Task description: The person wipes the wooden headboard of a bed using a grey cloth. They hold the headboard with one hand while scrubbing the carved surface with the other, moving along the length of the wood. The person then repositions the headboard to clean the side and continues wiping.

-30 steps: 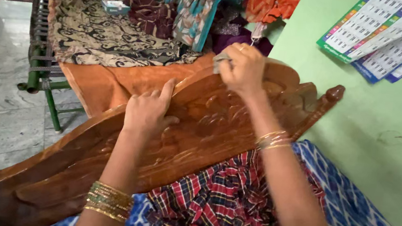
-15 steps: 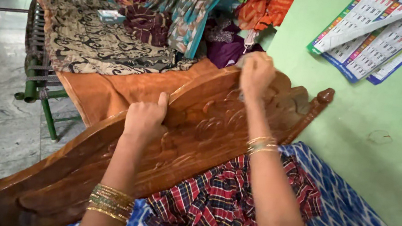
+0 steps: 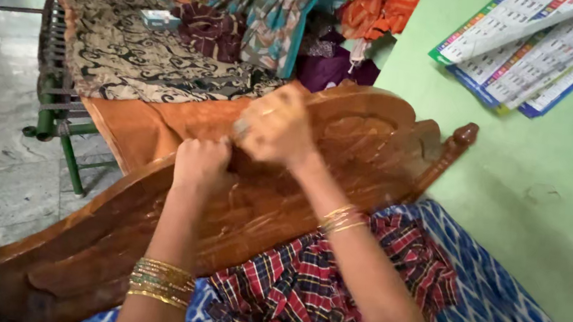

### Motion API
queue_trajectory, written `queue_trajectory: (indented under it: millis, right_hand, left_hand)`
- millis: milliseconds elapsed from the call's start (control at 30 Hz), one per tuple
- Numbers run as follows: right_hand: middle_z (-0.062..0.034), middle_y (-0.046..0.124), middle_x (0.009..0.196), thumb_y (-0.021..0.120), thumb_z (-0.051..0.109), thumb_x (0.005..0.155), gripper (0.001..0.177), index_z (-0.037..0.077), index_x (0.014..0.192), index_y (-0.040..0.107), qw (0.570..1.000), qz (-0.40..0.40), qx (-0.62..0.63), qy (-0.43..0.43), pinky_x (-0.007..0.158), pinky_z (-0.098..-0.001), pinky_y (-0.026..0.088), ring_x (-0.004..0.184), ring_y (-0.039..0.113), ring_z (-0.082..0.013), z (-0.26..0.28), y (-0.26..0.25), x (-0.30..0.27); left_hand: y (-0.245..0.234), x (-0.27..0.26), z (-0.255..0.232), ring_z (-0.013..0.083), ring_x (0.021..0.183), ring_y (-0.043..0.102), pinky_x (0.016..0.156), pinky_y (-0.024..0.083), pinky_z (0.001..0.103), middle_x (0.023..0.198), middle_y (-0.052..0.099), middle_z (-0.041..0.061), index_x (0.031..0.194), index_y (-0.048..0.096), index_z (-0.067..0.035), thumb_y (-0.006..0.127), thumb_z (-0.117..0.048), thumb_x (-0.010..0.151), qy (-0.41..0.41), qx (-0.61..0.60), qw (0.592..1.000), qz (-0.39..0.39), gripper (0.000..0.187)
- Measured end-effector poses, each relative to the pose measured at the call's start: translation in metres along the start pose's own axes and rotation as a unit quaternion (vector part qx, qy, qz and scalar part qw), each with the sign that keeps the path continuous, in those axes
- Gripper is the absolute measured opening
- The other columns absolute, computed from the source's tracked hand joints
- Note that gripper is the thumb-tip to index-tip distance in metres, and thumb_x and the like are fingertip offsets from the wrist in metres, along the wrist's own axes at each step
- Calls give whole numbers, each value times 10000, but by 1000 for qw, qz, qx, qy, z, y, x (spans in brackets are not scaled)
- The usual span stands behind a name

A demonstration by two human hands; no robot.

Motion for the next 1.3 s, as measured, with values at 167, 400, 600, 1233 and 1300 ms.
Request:
queue_trajectory:
  millis: [167,400,600,1233,1300]
  right_hand:
    - [-179,694,974,564,68,886,176,6,971,705,984,-44,-117,130,918,-520,455,946,625,-397,-129,-57,-76]
    - [-206,649,859,493,110,983,238,-26,881,660,896,-106,-98,421,778,-493,505,817,646,-401,-197,-70,-151]
    - [-184,692,913,517,114,928,230,9,891,718,910,-107,-165,364,805,-503,498,886,637,-402,-136,-53,-97]
    - [-6,313,1664,506,181,1101,373,333,1439,556,967,-26,-251,40,1325,-605,3,1592,252,-227,-28,35,-127]
    - [-45,262,1707,475,245,1138,437,305,1560,380,965,-99,-75,231,1347,-543,85,1613,253,-258,-84,4,-164]
  left_hand:
    - [-5,-2,-1,300,785,735,726,562,434,797,742,104,997,623,-94,893,-418,649,14,-6,1000,-16,547]
    - [0,-3,-2,285,737,734,712,548,421,741,728,79,931,605,-112,874,-328,638,21,-9,997,-72,453]
    - [2,-4,-4,282,717,730,700,542,414,718,719,77,906,593,-111,863,-295,632,29,-15,996,-85,426]
    - [1,-2,-1,318,745,732,668,565,440,763,726,106,949,600,-94,864,-331,650,26,-5,997,-67,464]
    - [-2,-2,-1,318,745,732,684,562,439,765,729,105,955,597,-97,854,-317,659,23,-8,998,-62,450]
Point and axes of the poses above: each hand's wrist, its own x-axis towards the middle knuckle, its own y-axis out of the palm, z = x × y, the point moved 5 cm from there along x, towards the middle knuckle
